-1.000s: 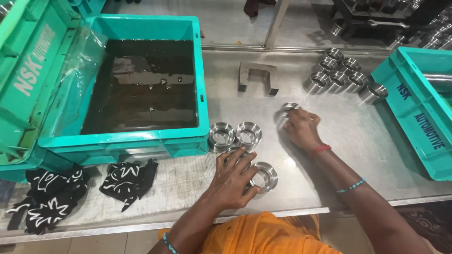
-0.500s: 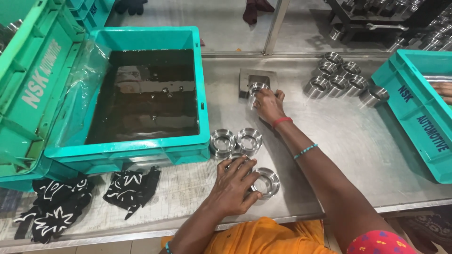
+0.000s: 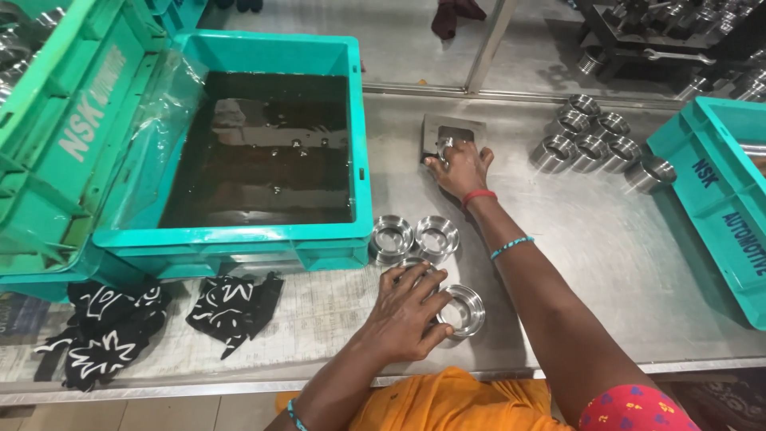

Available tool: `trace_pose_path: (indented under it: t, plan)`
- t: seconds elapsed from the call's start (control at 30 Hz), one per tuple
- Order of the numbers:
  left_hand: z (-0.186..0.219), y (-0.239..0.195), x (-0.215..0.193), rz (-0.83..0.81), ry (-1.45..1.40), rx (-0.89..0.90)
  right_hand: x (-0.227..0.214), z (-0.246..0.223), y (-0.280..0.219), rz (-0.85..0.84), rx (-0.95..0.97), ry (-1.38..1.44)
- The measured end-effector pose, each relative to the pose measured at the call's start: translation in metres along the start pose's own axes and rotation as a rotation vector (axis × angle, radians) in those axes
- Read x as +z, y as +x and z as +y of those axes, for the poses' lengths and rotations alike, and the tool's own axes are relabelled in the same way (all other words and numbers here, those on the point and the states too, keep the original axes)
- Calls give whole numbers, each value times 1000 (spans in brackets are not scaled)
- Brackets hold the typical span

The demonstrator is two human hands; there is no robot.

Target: Dipping metal rings into a liquid tray, wiping them with a cloth, and then packing them into bins along with metal rods.

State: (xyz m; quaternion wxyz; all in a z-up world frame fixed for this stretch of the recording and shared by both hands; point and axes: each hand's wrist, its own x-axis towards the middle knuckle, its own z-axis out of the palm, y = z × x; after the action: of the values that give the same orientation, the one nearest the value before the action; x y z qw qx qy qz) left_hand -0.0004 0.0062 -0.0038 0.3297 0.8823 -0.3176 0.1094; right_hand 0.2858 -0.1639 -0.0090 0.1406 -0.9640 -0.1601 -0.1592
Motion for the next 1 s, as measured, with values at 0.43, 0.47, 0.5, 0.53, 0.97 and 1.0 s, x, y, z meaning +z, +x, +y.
trace_pose_path:
  t: [0.43,0.47,0.5,0.53,0.97,1.0]
  plan:
    - [-3,3,6,-44,25,0,3,-38,-29,-305,-177,106]
    - [-1,1,6,-52,24,3,3,-44,-32,-304,-169,110]
    - [0,1,4,-44,26,0,2,-51,-32,-335,-274,173]
    - [0,2,2,-36,28,-4,1,-58,-31,-365,-380,237]
    - [-1,1,2,-53,13,-13,-77,-22,-106,-245,-369,197]
    - [-1,1,2,-36,10,-3,-78,-15,-111,-256,-329,186]
